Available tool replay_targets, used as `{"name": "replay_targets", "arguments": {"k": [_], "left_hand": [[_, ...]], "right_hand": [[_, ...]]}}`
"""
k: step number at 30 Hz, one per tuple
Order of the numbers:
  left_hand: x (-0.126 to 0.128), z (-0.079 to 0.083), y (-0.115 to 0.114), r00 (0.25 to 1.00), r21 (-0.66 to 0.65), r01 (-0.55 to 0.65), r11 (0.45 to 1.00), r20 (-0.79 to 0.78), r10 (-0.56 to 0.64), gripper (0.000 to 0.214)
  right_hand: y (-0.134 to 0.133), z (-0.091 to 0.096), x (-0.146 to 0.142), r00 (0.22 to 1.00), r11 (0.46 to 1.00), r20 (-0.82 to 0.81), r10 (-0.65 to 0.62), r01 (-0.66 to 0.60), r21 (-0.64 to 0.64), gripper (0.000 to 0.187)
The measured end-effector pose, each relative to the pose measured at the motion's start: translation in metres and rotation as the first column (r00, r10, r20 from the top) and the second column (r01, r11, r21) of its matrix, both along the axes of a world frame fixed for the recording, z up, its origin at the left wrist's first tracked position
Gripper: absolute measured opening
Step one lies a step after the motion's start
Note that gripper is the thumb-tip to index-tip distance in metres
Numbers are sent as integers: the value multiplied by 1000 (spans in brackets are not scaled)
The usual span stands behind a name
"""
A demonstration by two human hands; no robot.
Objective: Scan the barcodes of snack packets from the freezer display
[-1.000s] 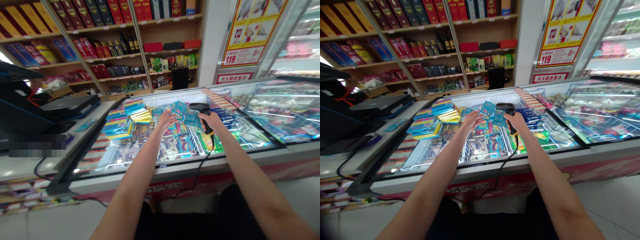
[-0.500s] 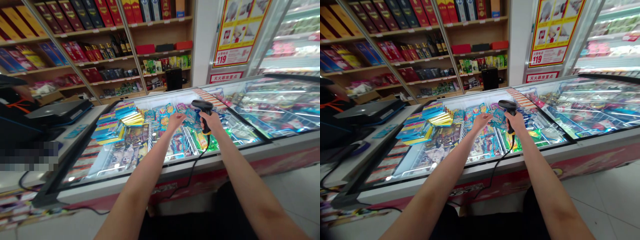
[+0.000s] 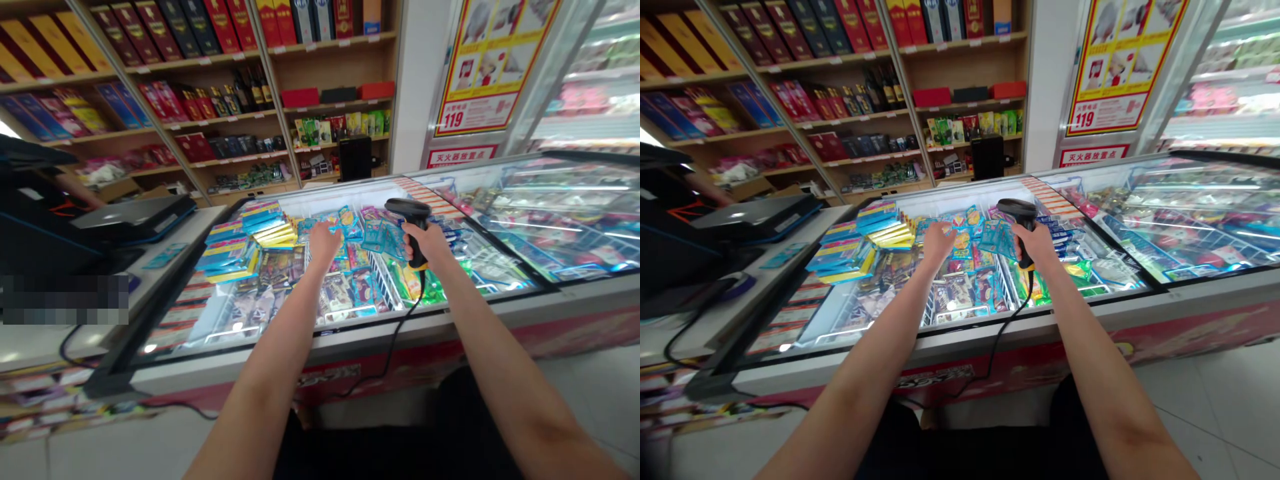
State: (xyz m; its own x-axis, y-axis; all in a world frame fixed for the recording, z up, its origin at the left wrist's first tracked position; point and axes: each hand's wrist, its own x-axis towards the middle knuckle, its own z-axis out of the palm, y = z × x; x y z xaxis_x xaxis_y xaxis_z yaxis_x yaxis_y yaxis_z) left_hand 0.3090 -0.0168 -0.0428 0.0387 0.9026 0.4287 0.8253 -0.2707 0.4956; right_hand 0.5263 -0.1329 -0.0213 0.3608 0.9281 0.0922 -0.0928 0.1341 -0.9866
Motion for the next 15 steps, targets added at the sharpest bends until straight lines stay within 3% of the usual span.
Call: {"name": "replay_targets", "arguments": {"k": [5, 10, 15], "left_hand": [[-28, -1, 7, 970, -5, -136, 991, -204, 132, 35], [-29, -11, 11, 935, 33, -112, 993, -335, 116, 48], [-23, -15, 25, 922, 37, -103, 994, -371, 110, 54]], "right_hand": [[4, 17, -23, 992, 992, 18, 123, -123, -13, 24], [21, 27, -51, 972, 976, 96, 214, -216, 3, 23], [36, 22, -70, 950, 960, 154, 271, -279, 32, 22]]}}
